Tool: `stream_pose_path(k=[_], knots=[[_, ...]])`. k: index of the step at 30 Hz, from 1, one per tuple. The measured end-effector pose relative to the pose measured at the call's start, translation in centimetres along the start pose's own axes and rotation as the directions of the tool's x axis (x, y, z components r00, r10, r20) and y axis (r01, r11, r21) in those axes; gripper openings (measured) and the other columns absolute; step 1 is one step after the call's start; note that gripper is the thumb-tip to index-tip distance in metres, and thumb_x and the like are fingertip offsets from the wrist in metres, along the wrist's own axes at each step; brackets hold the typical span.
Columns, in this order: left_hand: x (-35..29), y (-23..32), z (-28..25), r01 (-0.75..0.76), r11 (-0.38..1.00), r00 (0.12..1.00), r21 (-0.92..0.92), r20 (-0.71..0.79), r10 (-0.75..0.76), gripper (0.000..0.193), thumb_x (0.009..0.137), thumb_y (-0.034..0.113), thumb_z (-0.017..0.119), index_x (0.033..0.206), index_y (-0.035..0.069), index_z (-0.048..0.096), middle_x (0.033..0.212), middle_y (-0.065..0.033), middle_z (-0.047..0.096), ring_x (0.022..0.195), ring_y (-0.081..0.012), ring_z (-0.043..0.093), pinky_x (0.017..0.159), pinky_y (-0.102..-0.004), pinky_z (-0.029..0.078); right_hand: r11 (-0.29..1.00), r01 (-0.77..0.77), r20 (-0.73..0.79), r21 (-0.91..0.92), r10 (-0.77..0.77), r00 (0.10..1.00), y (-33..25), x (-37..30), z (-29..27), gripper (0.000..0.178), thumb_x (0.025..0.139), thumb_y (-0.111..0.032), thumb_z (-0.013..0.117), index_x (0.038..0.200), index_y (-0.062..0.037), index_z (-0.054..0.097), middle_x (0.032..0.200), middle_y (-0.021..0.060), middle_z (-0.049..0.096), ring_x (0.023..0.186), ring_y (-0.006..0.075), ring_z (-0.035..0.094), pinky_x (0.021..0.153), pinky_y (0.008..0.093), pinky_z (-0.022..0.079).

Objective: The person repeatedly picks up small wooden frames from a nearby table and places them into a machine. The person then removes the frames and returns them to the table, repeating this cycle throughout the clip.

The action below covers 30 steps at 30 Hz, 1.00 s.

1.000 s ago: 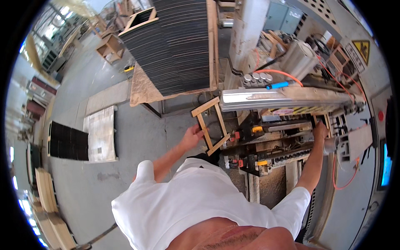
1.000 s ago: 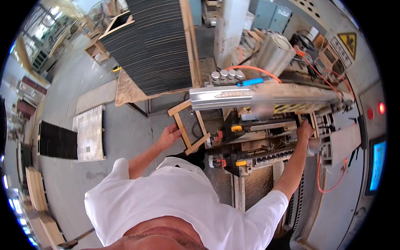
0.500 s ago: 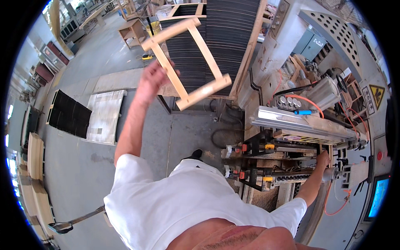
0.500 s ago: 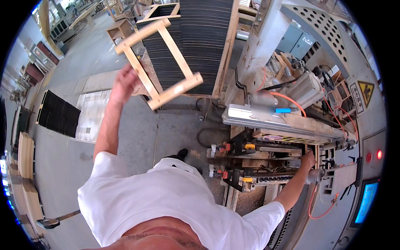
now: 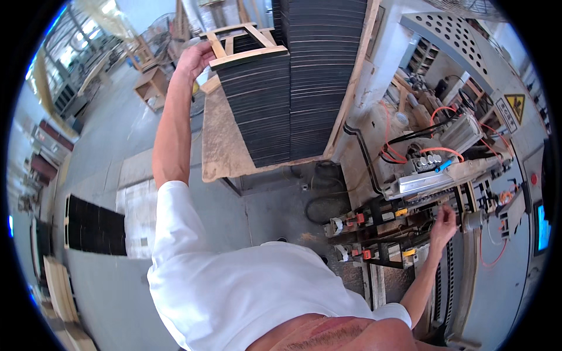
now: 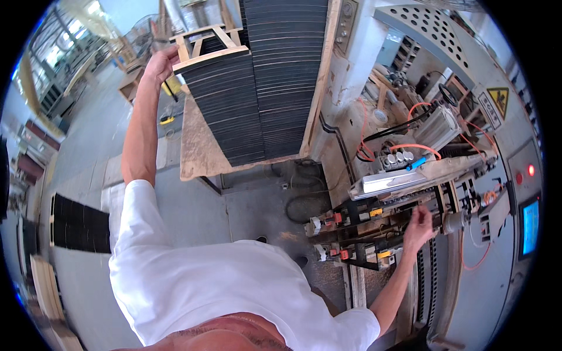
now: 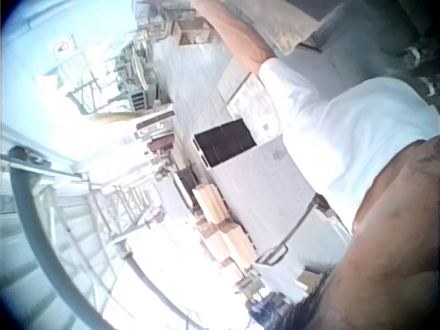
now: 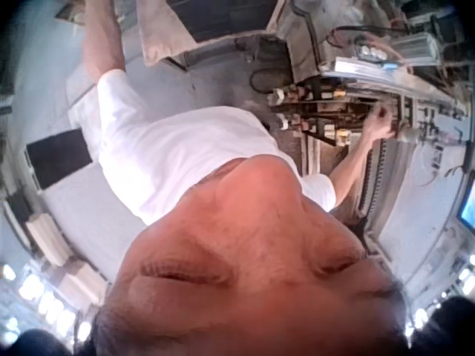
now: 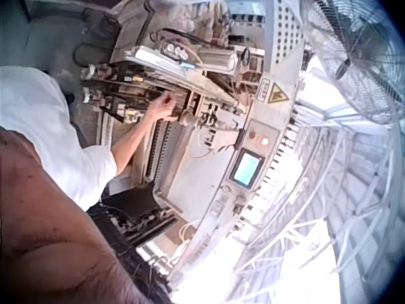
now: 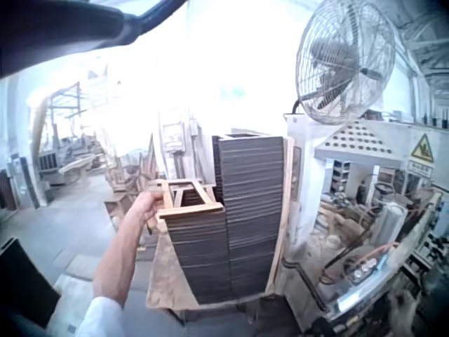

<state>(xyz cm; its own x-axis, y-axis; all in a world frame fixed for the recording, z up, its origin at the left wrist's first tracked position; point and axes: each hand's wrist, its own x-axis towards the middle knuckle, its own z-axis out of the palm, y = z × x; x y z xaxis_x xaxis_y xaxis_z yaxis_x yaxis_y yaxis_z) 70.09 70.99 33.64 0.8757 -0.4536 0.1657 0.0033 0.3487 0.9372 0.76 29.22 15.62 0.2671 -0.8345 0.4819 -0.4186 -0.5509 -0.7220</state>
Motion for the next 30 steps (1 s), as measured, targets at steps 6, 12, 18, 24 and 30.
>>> stream_pose_path(k=[6,12,18,24,30], knots=[[2.0,-2.9,1.5,-0.044,0.958,0.998,0.284,0.058,0.029,0.028,0.090,0.021,0.063,0.105,-0.003,0.064,0.088,-0.0067,0.068,0.072,-0.0131,0.065,0.061,-0.0248,0.053,0.971,-0.233,0.156,-0.049,0.237,0.959,-0.7,-9.2,3.6,0.016,0.086,-0.004,0.064,0.100,0.0025,0.064,0.083,0.0056,0.064,0.075,0.0116,0.058,0.068,0.0265,0.047],[-4.4,-1.3,1.9,-0.551,0.590,0.628,0.590,-0.172,0.759,0.031,0.094,0.023,0.058,0.106,-0.004,0.063,0.088,-0.0074,0.066,0.080,-0.0118,0.061,0.069,-0.0236,0.049,0.967,-0.217,0.177,-0.133,0.238,0.955,-3.1,-13.8,4.3,0.014,0.085,-0.005,0.064,0.097,0.0010,0.064,0.079,0.0077,0.065,0.074,0.0128,0.059,0.069,0.0270,0.048],[-18.4,-3.4,14.0,-0.735,0.642,0.667,0.218,0.057,0.743,0.030,0.100,0.019,0.043,0.097,-0.005,0.061,0.095,-0.0104,0.064,0.087,-0.0171,0.061,0.077,-0.0313,0.052,0.962,-0.127,0.102,-0.244,0.155,0.983,-9.9,-15.6,-1.6,0.015,0.084,-0.008,0.063,0.098,-0.0014,0.063,0.096,0.0123,0.066,0.082,0.0254,0.065,0.075,0.0332,0.050],[-30.7,-17.1,23.4,-0.261,0.958,0.718,0.117,0.687,0.112,0.025,0.098,0.020,0.049,0.097,-0.001,0.062,0.088,-0.0060,0.064,0.079,-0.0134,0.061,0.073,-0.0277,0.052,0.521,0.313,0.168,-0.794,-0.307,0.937,-23.1,-13.4,-17.3,0.024,0.076,-0.011,0.066,0.098,-0.0059,0.058,0.091,0.0103,0.062,0.088,0.0307,0.059,0.080,0.0420,0.045],[-44.4,-28.2,28.9,0.316,0.908,0.321,0.274,0.870,-0.374,0.020,0.097,0.015,0.054,0.107,0.000,0.062,0.092,-0.0044,0.065,0.080,-0.0103,0.062,0.071,-0.0242,0.053,-0.111,-0.307,-0.272,-0.945,-0.252,0.929,-38.7,-19.2,-31.1,0.024,0.078,-0.009,0.062,0.101,-0.0024,0.064,0.107,0.0180,0.063,0.103,0.0319,0.060,0.086,0.0416,0.049]])
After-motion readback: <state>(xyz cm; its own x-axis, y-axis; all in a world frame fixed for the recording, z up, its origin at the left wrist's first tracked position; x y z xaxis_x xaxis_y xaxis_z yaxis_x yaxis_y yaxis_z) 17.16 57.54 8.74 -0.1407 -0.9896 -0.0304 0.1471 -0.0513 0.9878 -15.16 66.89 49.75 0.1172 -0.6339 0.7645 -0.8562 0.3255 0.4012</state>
